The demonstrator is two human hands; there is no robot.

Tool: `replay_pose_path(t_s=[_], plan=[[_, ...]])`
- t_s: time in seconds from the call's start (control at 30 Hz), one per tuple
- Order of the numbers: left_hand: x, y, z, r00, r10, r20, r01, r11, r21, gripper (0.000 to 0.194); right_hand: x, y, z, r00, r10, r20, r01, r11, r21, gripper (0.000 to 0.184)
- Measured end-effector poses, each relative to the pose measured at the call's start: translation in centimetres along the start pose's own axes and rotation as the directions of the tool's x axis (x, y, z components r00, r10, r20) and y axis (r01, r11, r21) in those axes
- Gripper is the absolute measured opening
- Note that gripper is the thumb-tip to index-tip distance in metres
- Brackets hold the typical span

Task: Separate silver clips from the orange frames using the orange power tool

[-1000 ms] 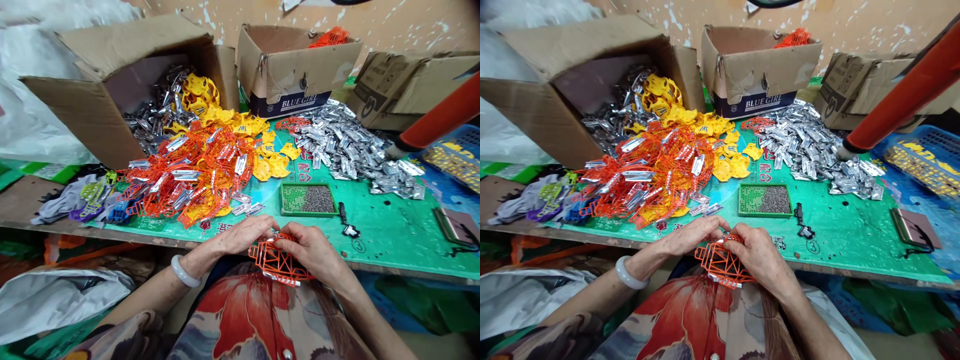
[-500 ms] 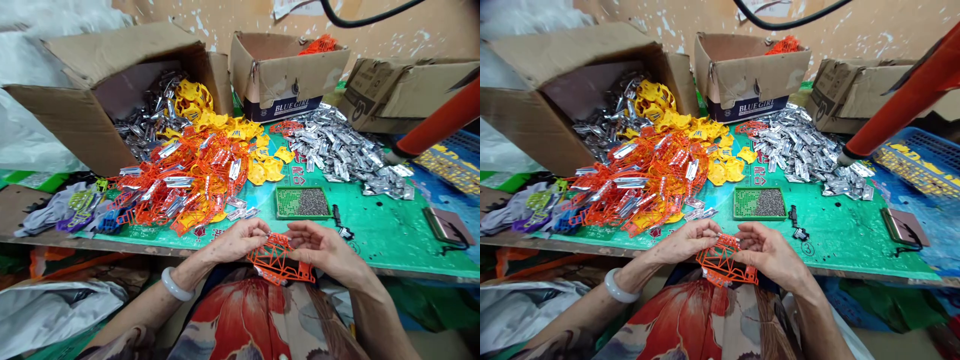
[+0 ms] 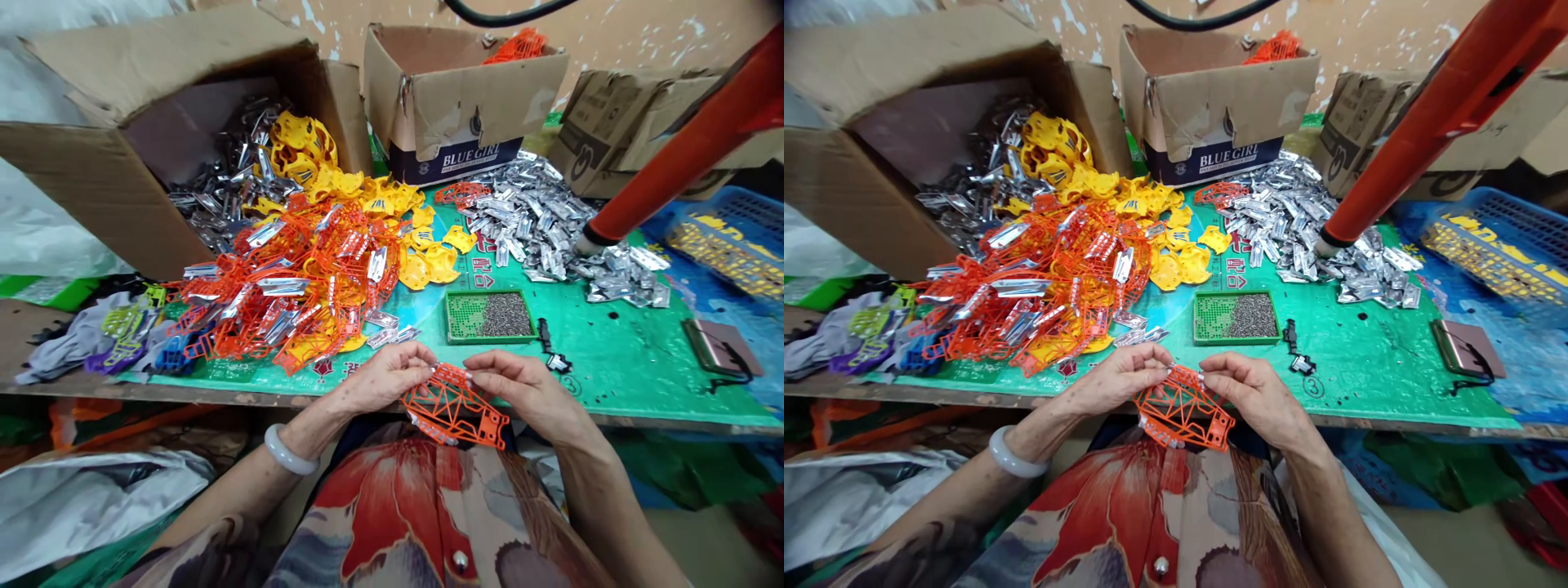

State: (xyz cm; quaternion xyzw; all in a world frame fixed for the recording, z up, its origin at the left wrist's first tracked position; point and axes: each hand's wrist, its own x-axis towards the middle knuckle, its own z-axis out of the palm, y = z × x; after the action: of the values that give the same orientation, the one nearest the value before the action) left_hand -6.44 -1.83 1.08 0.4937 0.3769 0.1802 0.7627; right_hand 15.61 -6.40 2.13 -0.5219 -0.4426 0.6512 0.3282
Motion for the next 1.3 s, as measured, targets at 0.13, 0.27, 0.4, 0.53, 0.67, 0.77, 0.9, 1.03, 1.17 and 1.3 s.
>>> replay_pose_path(t_s=[0.13, 0.27, 0.4, 0.53, 0.67, 0.77, 0.9, 1.03, 1.17, 1.3], plan=[[-0.2, -0.2, -0.1, 1.0, 0.003, -0.016, -0.003, 1.0, -0.026, 0.026, 0.3, -0.2, 0.7, 0.995, 0.035, 0.091, -0.036, 0.999, 0.017, 0.022], [-0.2, -0.5, -0.4, 0.999, -0.022, -0.025, 0.019, 0.992, -0.126, 0.02, 0.4, -0.5, 0.9, 0.994, 0.059, 0.092, -0.061, 0.998, 0.028, 0.027], [-0.1, -0.7, -0.5, 0.999, -0.045, -0.019, 0.04, 0.977, -0.207, 0.016, 0.5, -0.3, 1.0, 0.993, 0.078, 0.084, -0.082, 0.995, 0.052, 0.027], [0.1, -0.7, -0.4, 0.992, -0.108, -0.066, 0.084, 0.949, -0.303, 0.016, 0.8, 0.2, 1.1, 0.991, 0.104, 0.084, -0.113, 0.987, 0.111, 0.022], [0.1, -0.6, -0.1, 0.985, -0.153, -0.075, 0.115, 0.922, -0.369, 0.018, 1.1, 0.6, 1.3, 0.991, 0.106, 0.08, -0.119, 0.977, 0.178, 0.021], [0.1, -0.7, 0.0, 0.98, -0.185, -0.078, 0.138, 0.904, -0.405, 0.019, 1.3, 0.8, 1.4, 0.988, 0.119, 0.094, -0.136, 0.97, 0.203, 0.023], [0.1, -0.9, 0.1, 0.971, -0.215, -0.106, 0.148, 0.885, -0.441, 0.022, 1.5, 1.1, 1.4, 0.989, 0.109, 0.098, -0.128, 0.969, 0.213, 0.03], [0.0, -0.9, 0.2, 0.969, -0.211, -0.131, 0.13, 0.879, -0.459, 0.022, 1.5, 1.2, 1.8, 0.994, 0.092, 0.06, -0.102, 0.975, 0.199, 0.028], [-0.2, -0.7, 0.4, 0.972, -0.189, -0.137, 0.105, 0.88, -0.464, 0.022, 1.4, 1.4, 2.2, 0.999, 0.052, 0.006, -0.052, 0.982, 0.18, 0.029], [-0.4, -0.9, 0.6, 0.978, -0.152, -0.144, 0.078, 0.903, -0.423, 0.031, 1.5, 1.9, 2.5, 0.996, 0.017, -0.087, -0.002, 0.985, 0.175, 0.029]])
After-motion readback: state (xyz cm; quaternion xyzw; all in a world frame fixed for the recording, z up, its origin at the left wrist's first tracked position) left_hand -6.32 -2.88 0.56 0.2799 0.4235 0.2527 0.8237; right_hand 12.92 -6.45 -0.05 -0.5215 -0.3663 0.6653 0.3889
